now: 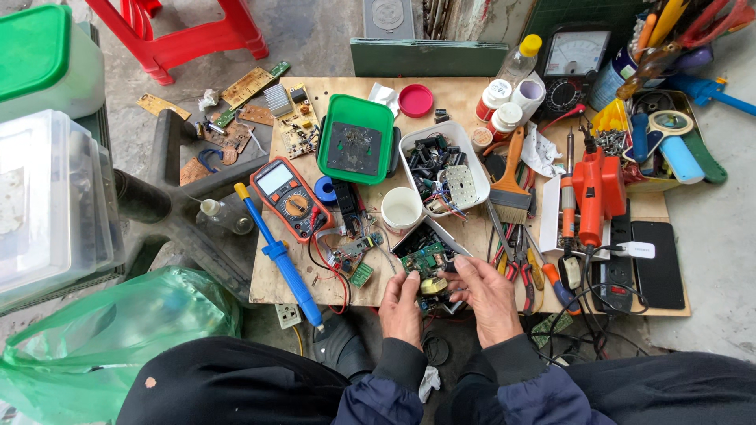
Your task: The person sits on the floor and works on a cluttered table, using a heat gun to apply heat to small electronic components. They use pliers to manipulate wires and parts, and handle various circuit boards and components from containers.
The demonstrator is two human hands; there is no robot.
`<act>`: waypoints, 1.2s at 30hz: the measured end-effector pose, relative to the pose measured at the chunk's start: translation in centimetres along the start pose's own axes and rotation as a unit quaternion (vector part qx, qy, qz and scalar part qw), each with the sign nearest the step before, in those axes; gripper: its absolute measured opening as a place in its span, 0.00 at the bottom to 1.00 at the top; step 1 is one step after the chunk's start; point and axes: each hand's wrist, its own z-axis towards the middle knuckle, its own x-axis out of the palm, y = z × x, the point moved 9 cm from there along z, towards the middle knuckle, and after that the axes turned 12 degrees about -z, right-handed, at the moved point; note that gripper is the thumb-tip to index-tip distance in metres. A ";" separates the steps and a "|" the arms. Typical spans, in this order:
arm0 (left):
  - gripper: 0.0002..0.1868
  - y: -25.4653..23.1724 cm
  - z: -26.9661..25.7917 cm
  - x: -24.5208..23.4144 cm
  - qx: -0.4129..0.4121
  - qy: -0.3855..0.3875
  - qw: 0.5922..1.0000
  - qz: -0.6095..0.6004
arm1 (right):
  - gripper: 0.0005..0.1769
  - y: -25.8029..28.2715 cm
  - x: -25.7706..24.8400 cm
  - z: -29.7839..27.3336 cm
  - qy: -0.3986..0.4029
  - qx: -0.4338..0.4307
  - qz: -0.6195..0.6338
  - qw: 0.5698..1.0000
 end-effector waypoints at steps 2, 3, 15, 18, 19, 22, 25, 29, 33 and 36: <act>0.21 -0.4 0.1 -0.1 0.012 0.003 0.999 0.035 | 0.22 0.7 0.0 -0.3 -0.005 0.002 0.003 1.000; 0.22 -0.7 0.1 -0.1 0.024 0.006 0.997 0.071 | 0.23 1.0 -0.1 -0.5 -0.011 0.003 0.006 1.000; 0.16 -3.0 -3.7 1.4 -0.031 -0.008 0.997 -0.071 | 0.21 6.3 -0.6 -3.1 0.034 -0.086 -0.015 0.996; 0.12 -2.6 -3.7 1.4 -0.051 -0.017 0.998 -0.043 | 0.19 5.4 -0.7 -2.6 0.037 -0.093 0.019 0.995; 0.12 -2.8 -3.9 1.4 -0.051 -0.017 0.998 -0.043 | 0.19 6.2 -0.6 -3.1 0.037 -0.093 0.020 0.995; 0.14 -2.9 -4.1 1.6 -0.065 -0.018 0.997 -0.048 | 0.24 6.7 -0.1 -3.8 0.040 -0.059 -0.048 0.996; 0.20 -2.1 -3.6 1.2 -0.072 -0.034 0.996 -0.049 | 0.22 6.6 -0.1 -3.8 0.028 -0.080 -0.032 0.996; 0.20 -1.4 -3.3 1.3 -0.086 -0.023 0.991 -0.096 | 0.19 8.1 -0.4 -4.4 0.015 -0.143 -0.099 0.985; 0.20 -1.2 -3.3 1.3 -0.082 -0.024 0.993 -0.083 | 0.24 8.3 -0.3 -4.8 0.021 -0.144 -0.184 0.972; 0.23 -1.8 -4.1 1.4 -0.092 -0.039 0.994 -0.034 | 0.18 8.2 -0.6 -4.9 -0.004 -0.157 -0.223 0.962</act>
